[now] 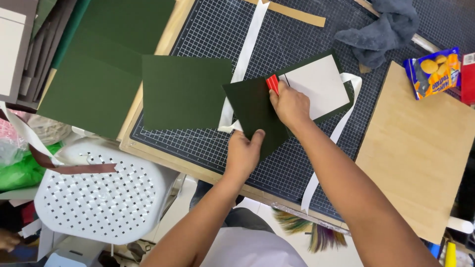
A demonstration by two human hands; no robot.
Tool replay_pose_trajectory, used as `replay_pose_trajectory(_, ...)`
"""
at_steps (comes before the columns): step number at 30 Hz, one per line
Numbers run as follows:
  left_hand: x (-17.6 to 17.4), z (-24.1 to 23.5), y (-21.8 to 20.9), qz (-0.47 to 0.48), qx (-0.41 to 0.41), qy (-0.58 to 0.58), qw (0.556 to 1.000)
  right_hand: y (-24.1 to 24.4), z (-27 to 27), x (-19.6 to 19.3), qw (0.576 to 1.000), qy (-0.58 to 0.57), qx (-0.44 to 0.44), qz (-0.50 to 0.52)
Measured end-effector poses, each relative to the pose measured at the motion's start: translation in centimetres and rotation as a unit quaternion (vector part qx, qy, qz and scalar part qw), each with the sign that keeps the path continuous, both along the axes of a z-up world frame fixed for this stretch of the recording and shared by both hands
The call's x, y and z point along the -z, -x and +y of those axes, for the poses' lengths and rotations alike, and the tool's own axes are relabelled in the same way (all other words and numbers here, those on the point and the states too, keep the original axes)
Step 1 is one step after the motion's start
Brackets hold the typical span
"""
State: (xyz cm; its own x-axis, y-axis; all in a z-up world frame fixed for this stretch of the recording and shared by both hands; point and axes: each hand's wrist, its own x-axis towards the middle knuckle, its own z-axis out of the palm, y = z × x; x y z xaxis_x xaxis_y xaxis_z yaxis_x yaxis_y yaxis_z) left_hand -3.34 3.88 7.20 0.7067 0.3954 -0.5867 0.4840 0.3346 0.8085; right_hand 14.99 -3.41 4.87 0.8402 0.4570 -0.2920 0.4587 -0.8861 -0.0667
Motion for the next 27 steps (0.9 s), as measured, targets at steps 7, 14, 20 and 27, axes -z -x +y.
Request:
replay_pose_trajectory(7,-6.6,0.6,-2.1,-0.094,0.08,-0.005,0.992,-0.5,-0.1,0.1,0.999,0.007,0.015,0.035)
replay_pose_trajectory(14,-9.1,1.6,-3.4,-0.093,0.091,-0.046,0.99,-1.7,-0.7,0.1,0.999,0.021,-0.005,0.044)
replay_pose_trajectory(20,-10.7,0.6,-3.2,-0.064,0.096,-0.081,0.99,-1.4,-1.5,-0.1,0.997,0.026,-0.032,0.061)
replay_pose_trajectory(27,-11.1,-1.5,-2.3,-0.052,0.106,-0.08,0.99,0.8,-4.6,-0.3,0.998,0.018,-0.02,0.064)
